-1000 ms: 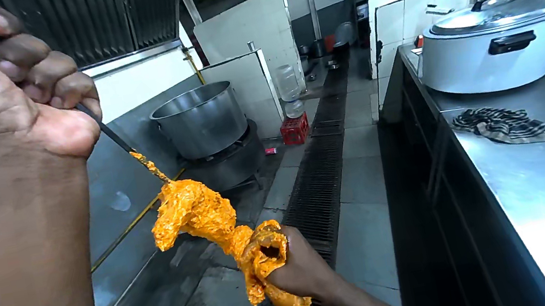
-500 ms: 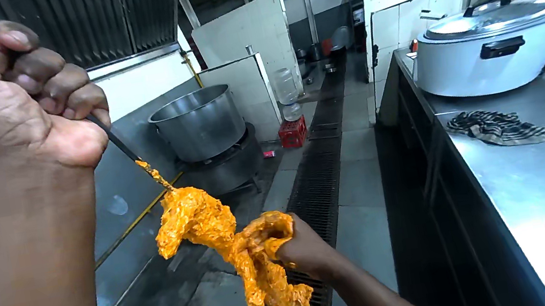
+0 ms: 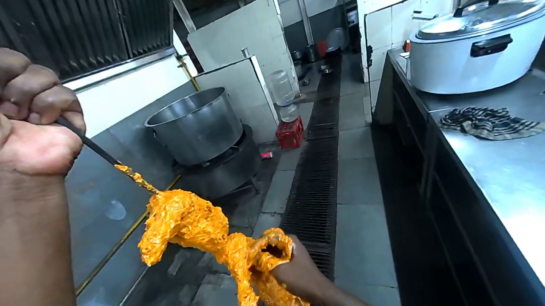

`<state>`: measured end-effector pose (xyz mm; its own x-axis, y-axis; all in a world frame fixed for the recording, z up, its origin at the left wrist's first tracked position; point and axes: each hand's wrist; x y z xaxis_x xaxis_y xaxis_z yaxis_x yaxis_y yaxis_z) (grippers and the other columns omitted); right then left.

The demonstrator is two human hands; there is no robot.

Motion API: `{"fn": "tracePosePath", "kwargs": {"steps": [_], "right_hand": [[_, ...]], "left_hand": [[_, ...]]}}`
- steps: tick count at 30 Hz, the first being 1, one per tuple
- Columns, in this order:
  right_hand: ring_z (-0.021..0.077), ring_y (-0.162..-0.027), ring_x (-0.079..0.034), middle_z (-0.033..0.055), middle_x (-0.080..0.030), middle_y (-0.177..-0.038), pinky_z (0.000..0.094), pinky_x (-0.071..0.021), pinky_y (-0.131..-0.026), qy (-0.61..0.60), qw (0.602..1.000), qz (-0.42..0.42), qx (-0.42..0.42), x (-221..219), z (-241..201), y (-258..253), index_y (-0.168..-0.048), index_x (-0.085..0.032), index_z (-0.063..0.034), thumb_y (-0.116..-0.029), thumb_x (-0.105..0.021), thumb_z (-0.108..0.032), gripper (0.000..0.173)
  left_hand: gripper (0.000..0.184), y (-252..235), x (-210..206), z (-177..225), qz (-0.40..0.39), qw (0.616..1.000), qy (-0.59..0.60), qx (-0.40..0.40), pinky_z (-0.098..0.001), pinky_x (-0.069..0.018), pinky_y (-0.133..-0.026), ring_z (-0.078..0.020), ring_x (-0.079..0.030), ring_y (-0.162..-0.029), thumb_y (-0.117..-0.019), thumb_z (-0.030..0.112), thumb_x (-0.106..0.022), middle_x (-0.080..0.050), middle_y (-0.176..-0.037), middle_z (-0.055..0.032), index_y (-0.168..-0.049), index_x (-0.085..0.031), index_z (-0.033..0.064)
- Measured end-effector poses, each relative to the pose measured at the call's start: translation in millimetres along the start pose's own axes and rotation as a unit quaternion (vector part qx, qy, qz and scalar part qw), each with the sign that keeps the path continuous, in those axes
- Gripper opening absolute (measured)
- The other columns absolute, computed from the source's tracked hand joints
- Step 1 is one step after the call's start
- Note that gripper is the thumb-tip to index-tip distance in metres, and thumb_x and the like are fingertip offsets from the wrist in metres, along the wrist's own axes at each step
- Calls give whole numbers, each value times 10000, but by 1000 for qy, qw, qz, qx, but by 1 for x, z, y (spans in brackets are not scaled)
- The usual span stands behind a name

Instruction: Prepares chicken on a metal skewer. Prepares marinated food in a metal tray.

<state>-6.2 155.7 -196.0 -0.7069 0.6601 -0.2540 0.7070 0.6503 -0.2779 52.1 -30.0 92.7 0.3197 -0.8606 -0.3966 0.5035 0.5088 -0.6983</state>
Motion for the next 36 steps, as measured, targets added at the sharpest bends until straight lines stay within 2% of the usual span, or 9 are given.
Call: {"fn": "tracePosePath", "kwargs": {"steps": [6,10,13,15,18,24,28,32,36], "right_hand": [[59,-844,-616,51,-652,-940,248,-533,-763,-12,993,-5,-114,6,-10,-33,-1055,-666,2,-869,-573,72,220],[68,-827,-612,57,-638,-953,247,-537,-744,-29,987,-20,-158,11,-3,-34,-1124,-642,8,-904,-540,72,251],[96,-963,-649,96,-661,-1102,263,-561,-846,-44,992,-28,-114,28,0,-31,-1230,-607,28,-857,-546,127,391],[97,-1046,-658,121,-651,-1207,257,-563,-899,-5,991,-55,-124,33,-5,-25,-1299,-560,35,-872,-583,148,442],[80,-975,-640,105,-655,-1114,249,-554,-851,65,987,-55,-137,35,-12,-22,-1222,-591,42,-828,-619,157,412],[42,-801,-635,31,-689,-870,238,-544,-753,154,984,-91,9,20,-52,-28,-974,-708,-6,-813,-735,49,172],[116,-870,-668,77,-709,-931,328,-564,-798,170,979,-71,88,-10,-53,-30,-982,-729,-17,-804,-725,21,182],[140,-867,-695,74,-730,-946,355,-588,-781,164,975,-13,149,-21,-43,-35,-1002,-751,-36,-776,-749,-11,227],[71,-783,-665,34,-710,-904,275,-574,-709,91,988,-20,120,-23,-45,-45,-1049,-713,-41,-840,-702,14,217]], "left_hand": [[329,-8,20,3,-136,986,94,12,-96,-336,-423,4,-388,-450,-1091,171,-323,-437,-595,53,-850,-541,125],[301,-10,31,4,-171,979,111,21,-93,-328,-430,4,-381,-458,-1086,162,-333,-432,-612,54,-870,-539,119],[308,-5,28,6,-148,983,110,18,-90,-336,-426,8,-390,-456,-1094,178,-342,-436,-607,58,-872,-549,123],[342,-1,22,8,-109,991,74,13,-94,-327,-422,10,-379,-446,-1100,207,-329,-422,-588,71,-844,-547,144],[403,5,9,8,-71,996,56,18,-91,-331,-412,15,-384,-435,-1119,253,-311,-419,-563,75,-801,-538,154],[448,12,-6,4,-59,995,76,32,-90,-319,-398,26,-367,-413,-1124,265,-278,-409,-534,86,-765,-523,157],[449,16,-14,2,-51,996,63,34,-91,-345,-403,22,-379,-411,-1123,270,-280,-399,-525,89,-760,-521,160],[495,20,-20,2,-61,996,65,29,-96,-350,-409,20,-375,-414,-1135,324,-231,-398,-529,98,-766,-522,169],[489,21,-21,1,-45,996,62,37,-95,-346,-403,24,-370,-408,-1134,328,-236,-395,-528,104,-766,-519,176]]}}
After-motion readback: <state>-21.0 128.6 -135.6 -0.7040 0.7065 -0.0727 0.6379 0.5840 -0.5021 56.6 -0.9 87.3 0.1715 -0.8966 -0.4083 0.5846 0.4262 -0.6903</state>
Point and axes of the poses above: each hand's wrist, its own y-axis away from the middle knuckle, its own x-axis out of the back of the hand, z = x × y
